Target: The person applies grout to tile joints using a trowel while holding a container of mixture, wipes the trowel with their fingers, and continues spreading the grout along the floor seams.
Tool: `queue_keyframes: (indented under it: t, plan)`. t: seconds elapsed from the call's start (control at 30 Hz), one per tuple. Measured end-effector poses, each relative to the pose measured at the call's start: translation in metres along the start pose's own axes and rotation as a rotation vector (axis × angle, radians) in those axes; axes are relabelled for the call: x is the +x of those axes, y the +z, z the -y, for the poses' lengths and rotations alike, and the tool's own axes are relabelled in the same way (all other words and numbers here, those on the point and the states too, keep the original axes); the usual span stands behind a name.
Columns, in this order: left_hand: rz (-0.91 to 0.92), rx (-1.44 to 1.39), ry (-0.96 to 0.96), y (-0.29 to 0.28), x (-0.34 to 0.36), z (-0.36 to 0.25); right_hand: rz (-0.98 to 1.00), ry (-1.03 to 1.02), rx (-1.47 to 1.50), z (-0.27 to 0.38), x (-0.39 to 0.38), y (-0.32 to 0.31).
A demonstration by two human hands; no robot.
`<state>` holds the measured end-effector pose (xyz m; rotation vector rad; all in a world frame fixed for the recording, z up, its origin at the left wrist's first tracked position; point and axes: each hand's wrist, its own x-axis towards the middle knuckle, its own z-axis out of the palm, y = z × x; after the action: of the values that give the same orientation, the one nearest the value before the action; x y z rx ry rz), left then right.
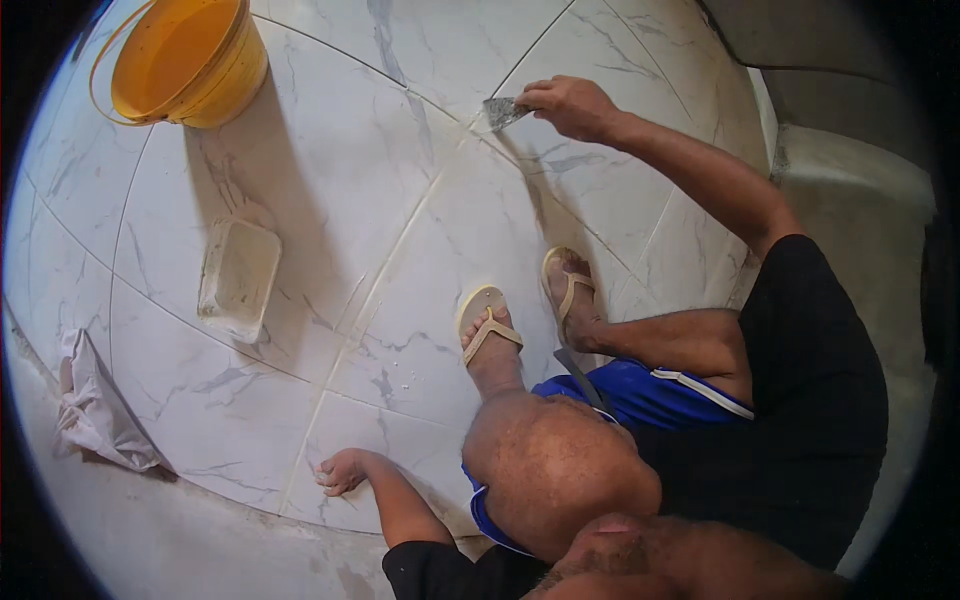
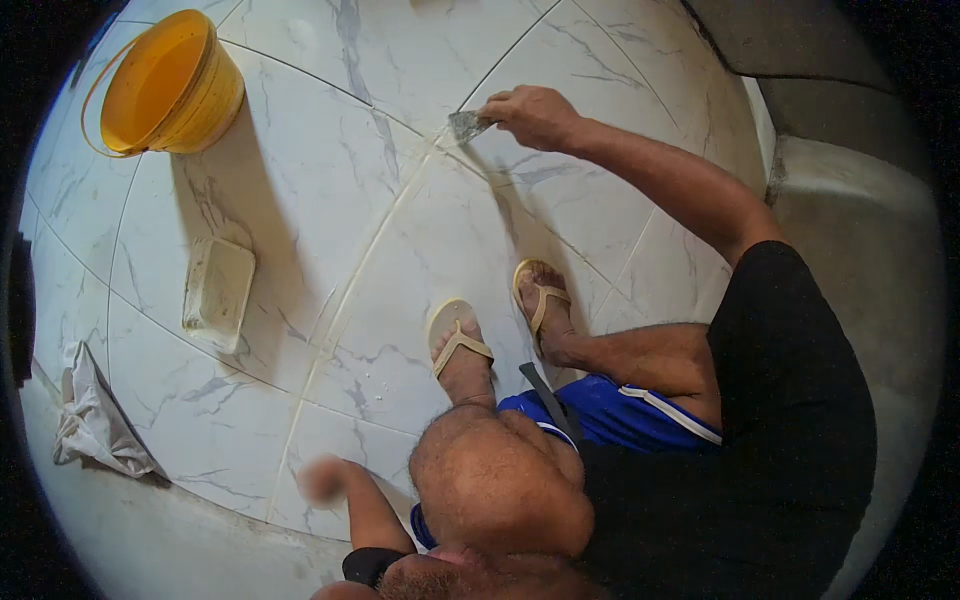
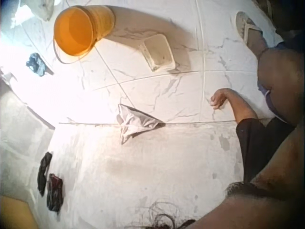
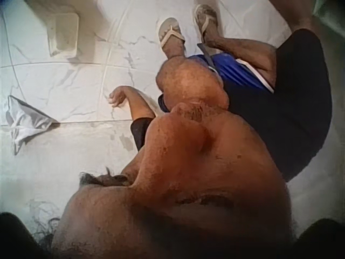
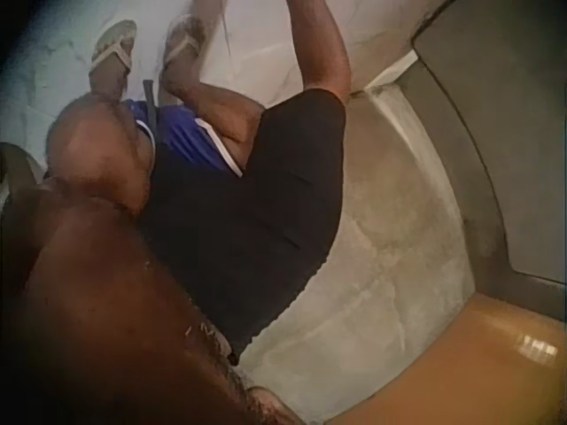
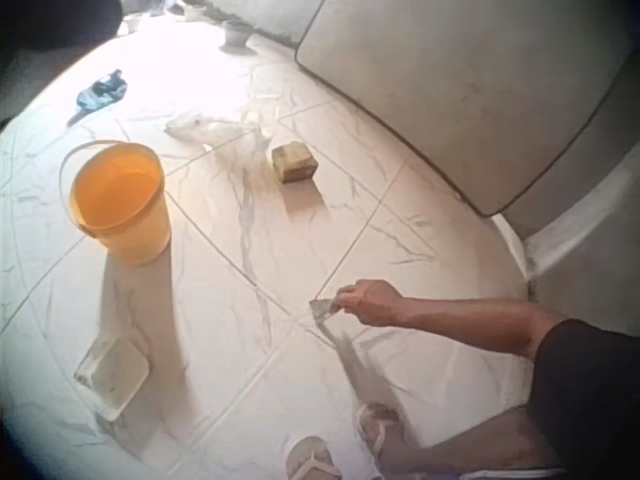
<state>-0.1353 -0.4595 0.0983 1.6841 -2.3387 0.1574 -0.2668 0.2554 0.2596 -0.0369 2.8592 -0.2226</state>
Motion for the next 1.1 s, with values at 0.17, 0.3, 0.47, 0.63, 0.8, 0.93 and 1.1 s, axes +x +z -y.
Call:
queue_keyframes:
  t: [0.17, 0.3, 0.47, 0.63, 0.8, 0.93, 1.1]
  plan:
    - [0.086, -0.014, -0.058, -0.007, 0.0, -0.007, -0.081, 0.053, -0.01, -0.017, -0.007, 0.011]
    - [-0.113, 0.004, 0.02, 0.016, 0.008, 0.013, -0.024, -0.007, 0.001, -0.008, 0.002, 0.012]
    - [-0.113, -0.009, 0.047, 0.018, 0.008, 0.016, 0.007, 0.108, -0.016, -0.023, 0.007, 0.003]
    - [-0.087, -0.001, 0.002, 0.006, -0.001, 0.0, -0.081, 0.049, 0.073, 0.021, 0.008, 0.016]
    - [-0.134, -0.021, 0.059, 0.018, 0.008, 0.017, -0.125, 0.008, -0.013, 0.004, -0.012, 0.025]
    - [-0.061, -0.005, 0.047, 0.013, 0.004, 0.009, -0.123, 0.124, -0.017, -0.007, -0.028, 0.027]
    - [-0.021, 0.014, -0.003, 0.004, 0.002, 0.009, -0.206, 0.089, 0.001, 0.01, -0.023, 0.044]
